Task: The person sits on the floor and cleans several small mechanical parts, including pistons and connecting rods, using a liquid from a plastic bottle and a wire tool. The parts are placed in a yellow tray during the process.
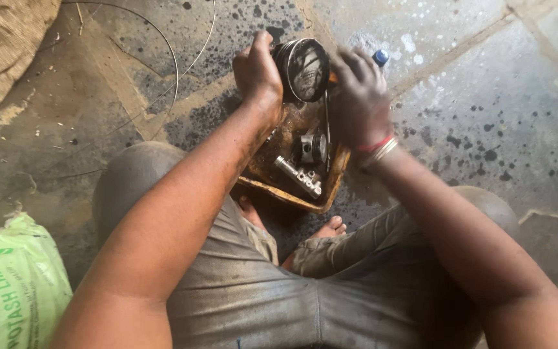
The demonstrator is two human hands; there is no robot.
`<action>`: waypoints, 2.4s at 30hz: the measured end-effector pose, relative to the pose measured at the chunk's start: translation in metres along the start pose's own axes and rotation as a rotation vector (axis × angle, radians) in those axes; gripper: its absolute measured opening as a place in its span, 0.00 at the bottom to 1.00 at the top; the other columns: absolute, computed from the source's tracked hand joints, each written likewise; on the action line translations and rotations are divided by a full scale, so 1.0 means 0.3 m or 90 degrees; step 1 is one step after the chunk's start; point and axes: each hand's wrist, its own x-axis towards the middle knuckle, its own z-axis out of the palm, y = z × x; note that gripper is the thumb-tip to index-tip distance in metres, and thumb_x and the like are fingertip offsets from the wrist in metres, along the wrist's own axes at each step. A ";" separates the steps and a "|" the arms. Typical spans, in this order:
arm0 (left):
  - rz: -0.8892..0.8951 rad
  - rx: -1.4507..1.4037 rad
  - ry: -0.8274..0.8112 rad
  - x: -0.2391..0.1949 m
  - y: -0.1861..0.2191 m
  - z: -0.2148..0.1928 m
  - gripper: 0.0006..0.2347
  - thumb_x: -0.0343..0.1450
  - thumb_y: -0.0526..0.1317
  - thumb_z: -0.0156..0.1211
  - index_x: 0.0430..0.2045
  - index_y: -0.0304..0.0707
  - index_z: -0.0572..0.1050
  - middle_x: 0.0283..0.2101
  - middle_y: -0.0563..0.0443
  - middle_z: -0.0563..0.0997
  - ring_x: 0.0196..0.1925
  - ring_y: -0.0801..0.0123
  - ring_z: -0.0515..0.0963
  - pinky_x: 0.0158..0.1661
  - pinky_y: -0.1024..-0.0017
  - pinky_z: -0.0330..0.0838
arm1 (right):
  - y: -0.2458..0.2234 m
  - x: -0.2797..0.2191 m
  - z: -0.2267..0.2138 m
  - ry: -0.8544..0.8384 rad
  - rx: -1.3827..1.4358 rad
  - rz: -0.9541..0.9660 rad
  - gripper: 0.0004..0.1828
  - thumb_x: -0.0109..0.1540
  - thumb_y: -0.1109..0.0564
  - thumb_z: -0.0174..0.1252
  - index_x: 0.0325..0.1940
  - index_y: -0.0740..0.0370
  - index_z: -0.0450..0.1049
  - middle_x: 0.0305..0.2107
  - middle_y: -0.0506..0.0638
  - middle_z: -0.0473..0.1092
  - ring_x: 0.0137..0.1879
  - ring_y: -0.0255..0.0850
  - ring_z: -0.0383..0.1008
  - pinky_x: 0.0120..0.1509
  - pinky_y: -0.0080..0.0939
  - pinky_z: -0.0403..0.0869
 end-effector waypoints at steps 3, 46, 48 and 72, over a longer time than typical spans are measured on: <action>-0.061 -0.090 -0.018 -0.028 0.047 -0.019 0.12 0.68 0.49 0.52 0.24 0.39 0.66 0.24 0.52 0.68 0.29 0.60 0.69 0.26 0.64 0.68 | 0.194 0.001 0.041 -0.037 0.059 0.039 0.06 0.65 0.65 0.61 0.37 0.60 0.84 0.35 0.54 0.80 0.40 0.40 0.80 0.47 0.42 0.82; 0.128 -0.455 -0.508 0.085 0.300 -0.096 0.34 0.64 0.57 0.67 0.58 0.27 0.70 0.52 0.38 0.78 0.55 0.58 0.80 0.57 0.61 0.77 | 0.037 0.008 0.171 -0.110 0.679 0.563 0.28 0.62 0.51 0.48 0.66 0.57 0.65 0.45 0.64 0.76 0.41 0.54 0.75 0.46 0.57 0.74; 0.127 -0.446 -0.494 0.072 0.297 -0.127 0.31 0.65 0.56 0.63 0.55 0.28 0.71 0.50 0.40 0.79 0.53 0.60 0.81 0.54 0.61 0.79 | -0.032 -0.035 -0.072 0.055 0.944 0.721 0.31 0.62 0.54 0.44 0.71 0.53 0.63 0.46 0.62 0.75 0.37 0.49 0.74 0.41 0.53 0.74; 0.102 -0.409 -0.234 0.108 0.231 -0.120 0.18 0.76 0.48 0.48 0.35 0.31 0.82 0.34 0.42 0.85 0.39 0.58 0.87 0.46 0.60 0.85 | -0.418 -0.107 -0.277 0.086 0.355 -0.070 0.28 0.69 0.68 0.46 0.74 0.62 0.62 0.61 0.65 0.71 0.58 0.50 0.75 0.59 0.46 0.77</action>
